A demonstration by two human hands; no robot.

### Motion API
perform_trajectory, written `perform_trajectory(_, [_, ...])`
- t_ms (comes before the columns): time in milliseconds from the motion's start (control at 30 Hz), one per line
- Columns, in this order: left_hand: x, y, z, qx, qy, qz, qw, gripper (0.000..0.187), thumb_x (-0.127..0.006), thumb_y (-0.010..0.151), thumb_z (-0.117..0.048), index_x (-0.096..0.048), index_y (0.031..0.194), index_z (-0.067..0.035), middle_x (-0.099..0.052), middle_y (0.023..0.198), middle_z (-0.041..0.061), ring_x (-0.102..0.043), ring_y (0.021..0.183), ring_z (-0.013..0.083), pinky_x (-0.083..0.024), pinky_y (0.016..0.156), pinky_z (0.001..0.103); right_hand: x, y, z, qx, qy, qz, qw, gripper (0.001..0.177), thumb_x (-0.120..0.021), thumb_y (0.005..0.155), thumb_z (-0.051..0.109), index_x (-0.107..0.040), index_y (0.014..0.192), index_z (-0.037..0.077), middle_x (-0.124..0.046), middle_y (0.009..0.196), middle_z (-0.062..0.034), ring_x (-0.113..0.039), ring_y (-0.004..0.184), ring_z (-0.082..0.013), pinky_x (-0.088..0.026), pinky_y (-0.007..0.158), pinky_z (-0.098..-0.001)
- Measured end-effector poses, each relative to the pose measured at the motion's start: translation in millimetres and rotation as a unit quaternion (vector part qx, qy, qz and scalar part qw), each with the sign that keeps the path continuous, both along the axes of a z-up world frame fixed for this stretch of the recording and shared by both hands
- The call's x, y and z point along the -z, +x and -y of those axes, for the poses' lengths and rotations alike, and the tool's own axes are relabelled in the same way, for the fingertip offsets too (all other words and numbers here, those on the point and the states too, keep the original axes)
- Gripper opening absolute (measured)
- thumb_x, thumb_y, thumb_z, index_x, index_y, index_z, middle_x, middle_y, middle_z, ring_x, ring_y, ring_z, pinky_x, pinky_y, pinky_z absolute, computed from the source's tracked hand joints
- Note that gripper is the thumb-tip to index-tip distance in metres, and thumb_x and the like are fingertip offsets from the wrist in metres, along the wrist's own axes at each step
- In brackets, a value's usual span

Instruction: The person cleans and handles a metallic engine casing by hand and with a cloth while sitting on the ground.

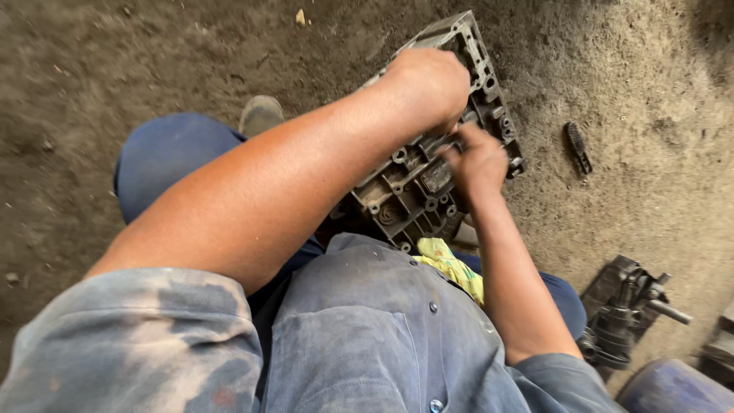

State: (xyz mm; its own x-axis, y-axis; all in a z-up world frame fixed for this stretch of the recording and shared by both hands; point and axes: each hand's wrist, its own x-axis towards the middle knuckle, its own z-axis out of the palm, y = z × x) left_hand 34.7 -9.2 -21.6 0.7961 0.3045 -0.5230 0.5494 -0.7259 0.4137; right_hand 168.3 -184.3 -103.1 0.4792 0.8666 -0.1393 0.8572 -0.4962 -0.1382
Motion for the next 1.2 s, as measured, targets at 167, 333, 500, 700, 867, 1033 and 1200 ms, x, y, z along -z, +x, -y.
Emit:
perform_trajectory(167, [-8.3,-5.6,3.3,0.010,-0.007,-0.005,1.000,0.037,-0.080,0.086,-0.036,-0.075,0.109,-0.007,-0.073,0.100,0.007,-0.068,0.087,0.0161,-0.059,0.079,0.036,-2.4,-3.2,-2.8,0.053,-0.055,0.052,0.996,0.039,-0.088,0.086,0.038,-0.067,0.107,0.014,-0.074,0.098,-0.0106,-0.070,0.087,-0.0379,-0.053,0.072,-0.0483])
perform_trajectory(333, [-14.3,-7.6,0.2,0.039,0.013,0.003,0.999,0.033,-0.082,0.084,-0.031,-0.076,0.108,-0.008,-0.068,0.101,0.008,-0.066,0.087,0.0171,-0.058,0.078,0.036,4.5,-6.5,4.2,-0.058,0.015,0.028,0.998,0.033,-0.089,0.079,0.031,-0.070,0.103,0.018,-0.076,0.093,-0.0087,-0.072,0.083,-0.0342,-0.053,0.070,-0.0466])
perform_trajectory(500, [-14.4,-4.0,1.2,0.012,0.007,-0.005,1.000,0.043,-0.077,0.089,-0.042,-0.074,0.111,-0.005,-0.068,0.100,0.010,-0.067,0.088,0.0202,-0.058,0.079,0.039,16.7,34.1,-8.7,0.056,0.022,0.048,0.997,0.033,-0.088,0.084,0.037,-0.068,0.100,0.016,-0.076,0.097,-0.0051,-0.074,0.083,-0.0253,-0.057,0.070,-0.0396])
perform_trajectory(700, [-14.8,-5.2,-2.9,0.009,-0.009,-0.012,1.000,0.042,-0.076,0.091,-0.039,-0.074,0.114,-0.004,-0.072,0.102,0.010,-0.070,0.091,0.0197,-0.058,0.084,0.039,9.5,41.5,-20.9,0.029,-0.017,0.064,0.997,0.030,-0.088,0.085,0.035,-0.069,0.099,0.015,-0.076,0.096,-0.0064,-0.073,0.083,-0.0272,-0.056,0.070,-0.0431])
perform_trajectory(867, [-12.1,-2.8,-1.2,0.004,-0.004,-0.008,1.000,0.043,-0.077,0.090,-0.036,-0.071,0.119,-0.005,-0.069,0.106,0.012,-0.069,0.092,0.0238,-0.058,0.084,0.042,10.4,32.7,-34.9,0.006,-0.084,0.111,0.990,0.023,-0.082,0.092,0.032,-0.069,0.100,0.015,-0.075,0.098,-0.0073,-0.073,0.086,-0.0250,-0.058,0.071,-0.0416])
perform_trajectory(1033, [-12.6,0.4,-0.5,0.012,-0.002,-0.015,1.000,0.046,-0.075,0.091,-0.041,-0.070,0.120,-0.006,-0.070,0.107,0.012,-0.070,0.092,0.0225,-0.057,0.085,0.042,5.7,41.0,-35.3,-0.010,-0.086,0.032,0.996,0.020,-0.083,0.086,0.029,-0.073,0.101,0.022,-0.076,0.092,-0.0048,-0.073,0.084,-0.0234,-0.057,0.075,-0.0394])
perform_trajectory(1200, [-10.9,1.3,1.9,0.003,-0.027,-0.021,0.999,0.044,-0.074,0.092,-0.040,-0.071,0.118,-0.004,-0.072,0.103,0.009,-0.071,0.089,0.0192,-0.059,0.081,0.039,23.3,61.7,-26.7,-0.057,0.005,0.038,0.998,0.017,-0.085,0.087,0.024,-0.072,0.096,0.019,-0.078,0.093,-0.0007,-0.074,0.084,-0.0201,-0.058,0.074,-0.0380])
